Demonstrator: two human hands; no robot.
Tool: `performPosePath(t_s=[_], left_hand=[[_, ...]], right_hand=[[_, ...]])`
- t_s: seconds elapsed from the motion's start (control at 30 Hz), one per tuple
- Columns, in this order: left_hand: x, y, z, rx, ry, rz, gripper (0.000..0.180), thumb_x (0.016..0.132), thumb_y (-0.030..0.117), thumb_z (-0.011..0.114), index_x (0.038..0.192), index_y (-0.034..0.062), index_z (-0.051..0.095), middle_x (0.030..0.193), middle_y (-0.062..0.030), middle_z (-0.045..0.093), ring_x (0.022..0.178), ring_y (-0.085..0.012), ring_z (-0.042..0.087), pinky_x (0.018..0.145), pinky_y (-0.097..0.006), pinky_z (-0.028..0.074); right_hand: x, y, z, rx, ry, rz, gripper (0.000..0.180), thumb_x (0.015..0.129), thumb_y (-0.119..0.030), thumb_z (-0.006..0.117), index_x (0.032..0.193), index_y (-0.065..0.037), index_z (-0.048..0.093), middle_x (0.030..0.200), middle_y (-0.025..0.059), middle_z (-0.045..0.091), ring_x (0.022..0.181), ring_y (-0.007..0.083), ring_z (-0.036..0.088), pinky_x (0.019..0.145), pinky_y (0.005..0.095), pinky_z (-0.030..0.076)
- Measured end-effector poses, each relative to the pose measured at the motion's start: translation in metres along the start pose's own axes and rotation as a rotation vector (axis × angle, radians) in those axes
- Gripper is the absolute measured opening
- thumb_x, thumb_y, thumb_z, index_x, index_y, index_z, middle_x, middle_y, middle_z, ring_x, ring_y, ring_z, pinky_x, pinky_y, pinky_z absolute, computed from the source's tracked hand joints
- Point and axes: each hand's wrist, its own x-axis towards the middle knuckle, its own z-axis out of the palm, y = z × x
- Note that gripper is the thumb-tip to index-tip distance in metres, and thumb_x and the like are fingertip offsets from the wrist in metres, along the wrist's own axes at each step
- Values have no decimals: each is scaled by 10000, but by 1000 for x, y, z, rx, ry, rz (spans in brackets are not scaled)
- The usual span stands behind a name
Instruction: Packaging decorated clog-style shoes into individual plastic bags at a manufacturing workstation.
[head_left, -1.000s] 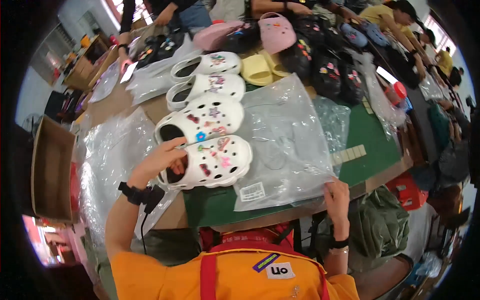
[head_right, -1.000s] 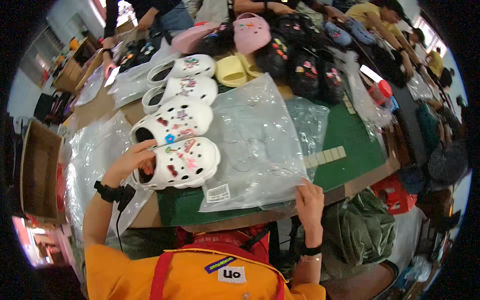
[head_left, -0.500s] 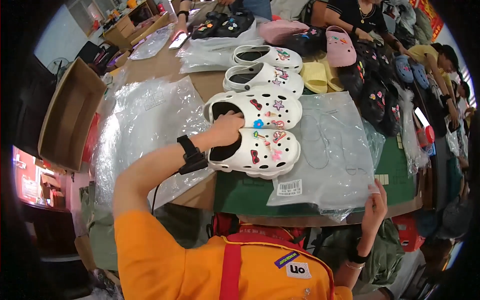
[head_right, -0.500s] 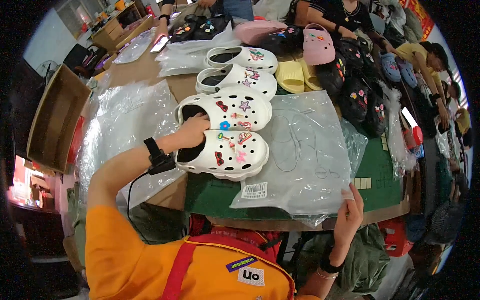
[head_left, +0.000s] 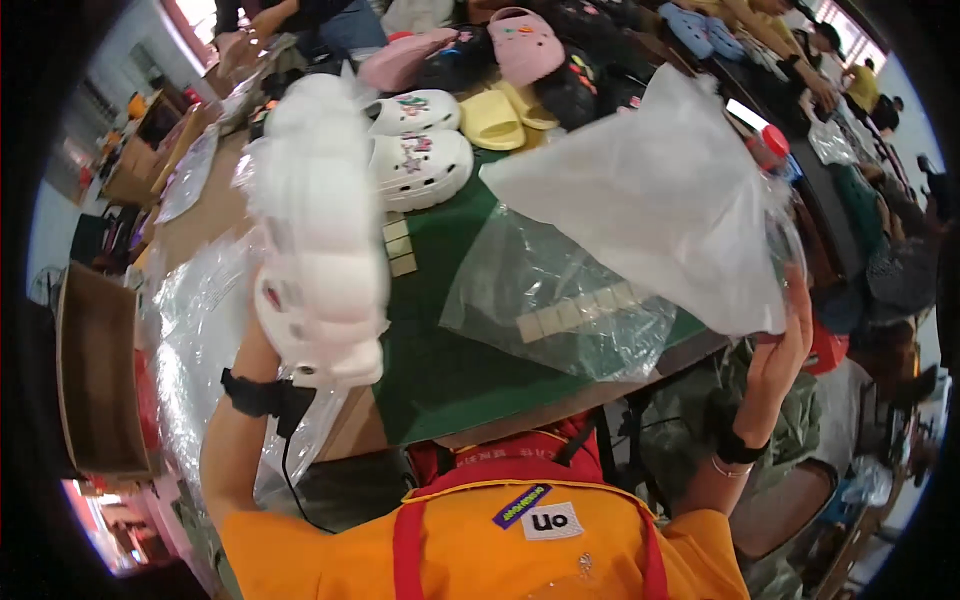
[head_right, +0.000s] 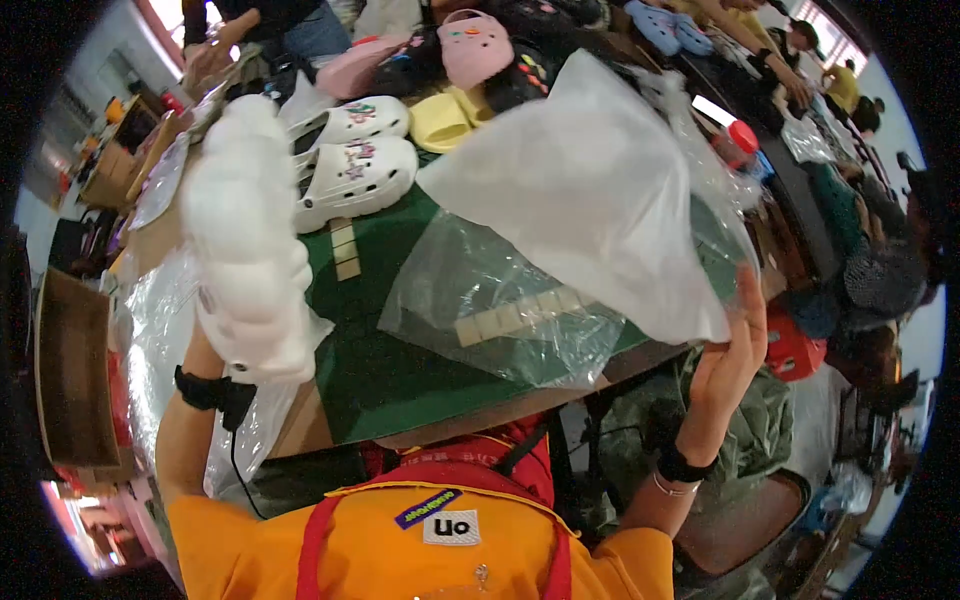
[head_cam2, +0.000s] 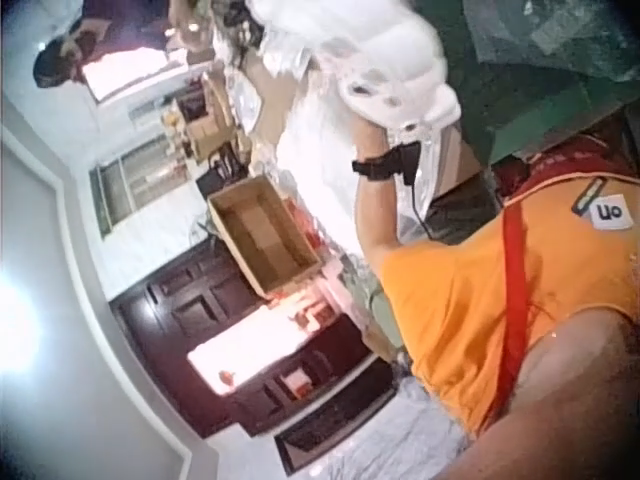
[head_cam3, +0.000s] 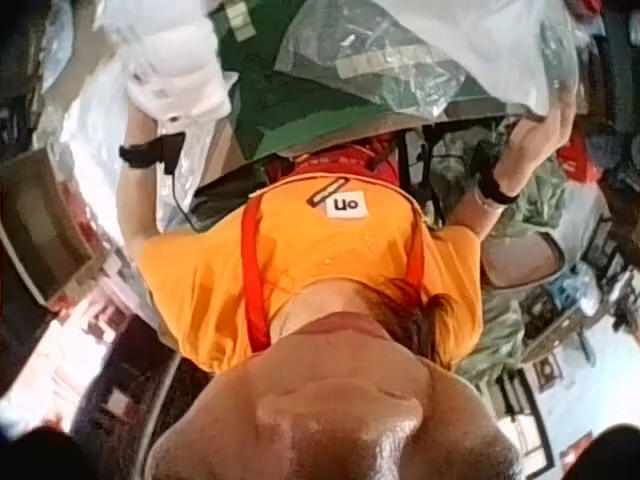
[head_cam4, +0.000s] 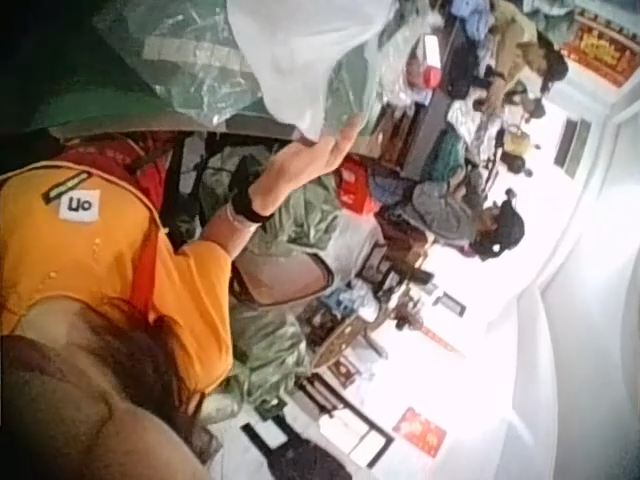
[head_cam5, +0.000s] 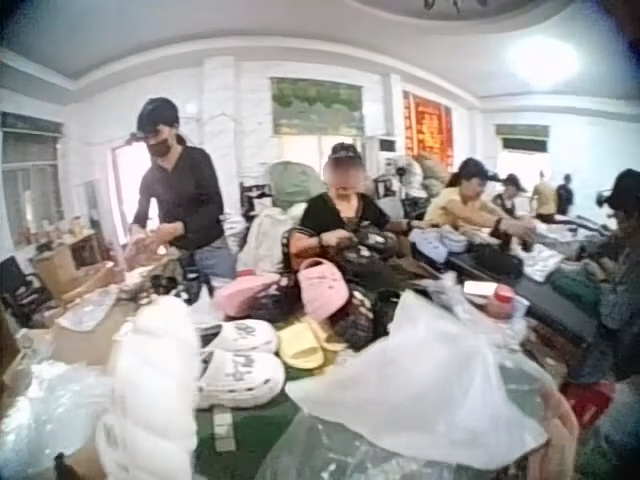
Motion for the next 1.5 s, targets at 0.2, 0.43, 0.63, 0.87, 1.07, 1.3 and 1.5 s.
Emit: performPosePath(t_s=[0.2, 0.43, 0.63, 0.87, 1.07, 1.3, 1.5], left_hand=[[-20, 8, -5, -70, -47, -112, 232, 854, 151, 522, 1037, 20, 577, 925, -49, 619, 776, -146, 615, 678, -269, 515], [-29, 36, 38, -129, 8, -181, 233, 853, 146, 520, 1040, 20, 578, 919, -40, 618, 779, -146, 611, 671, -266, 514], [-77, 33, 36, 125, -11, -153, 236, 847, 128, 517, 1040, 10, 583, 924, -35, 620, 785, -139, 604, 677, -259, 508], [-83, -6, 74, 824, -572, -159, 330, 826, 130, 587, 1129, 11, 535, 1058, -96, 608, 953, -162, 550, 855, -291, 420], [-60, -28, 97, 940, -730, -34, 318, 848, 73, 543, 1156, 2, 511, 1100, -62, 584, 971, -133, 516, 872, -279, 405], [-20, -48, 107, 998, -433, 65, 288, 750, 38, 486, 1019, -26, 567, 972, -247, 589, 943, -358, 557, 811, -366, 419], [5, -69, 103, 1132, -264, 273, 293, 705, 44, 463, 968, -67, 531, 968, -281, 554, 939, -437, 511, 813, -444, 400]], right_hand=[[-14, -35, 20, -735, 88, -743, 386, 894, -87, 384, 1252, 54, 415, 1266, 151, 454, 1147, 250, 456, 890, 325, 419], [-71, 13, 101, -902, -326, -579, 447, 730, 14, 536, 1174, -33, 517, 1202, 202, 486, 1088, 337, 497, 863, 353, 429], [-103, 67, 137, -742, -647, -374, 340, 720, -8, 555, 1040, -116, 592, 1139, 134, 540, 787, 316, 603, 651, 369, 498], [-109, 70, 128, -832, -617, -353, 466, 708, -7, 557, 1163, -100, 514, 1188, 152, 501, 918, 349, 566, 737, 399, 484], [-117, 65, 87, -814, -573, -381, 506, 701, 3, 587, 1194, -29, 480, 1215, 206, 467, 1012, 372, 527, 804, 380, 462], [-121, 50, 83, -723, -634, -430, 521, 677, 101, 467, 1187, -1, 484, 1239, 224, 440, 1037, 388, 504, 841, 394, 442], [-121, 60, 99, -734, -634, -454, 543, 667, 86, 479, 1206, 28, 445, 1269, 231, 405, 1009, 399, 508, 824, 399, 447]])
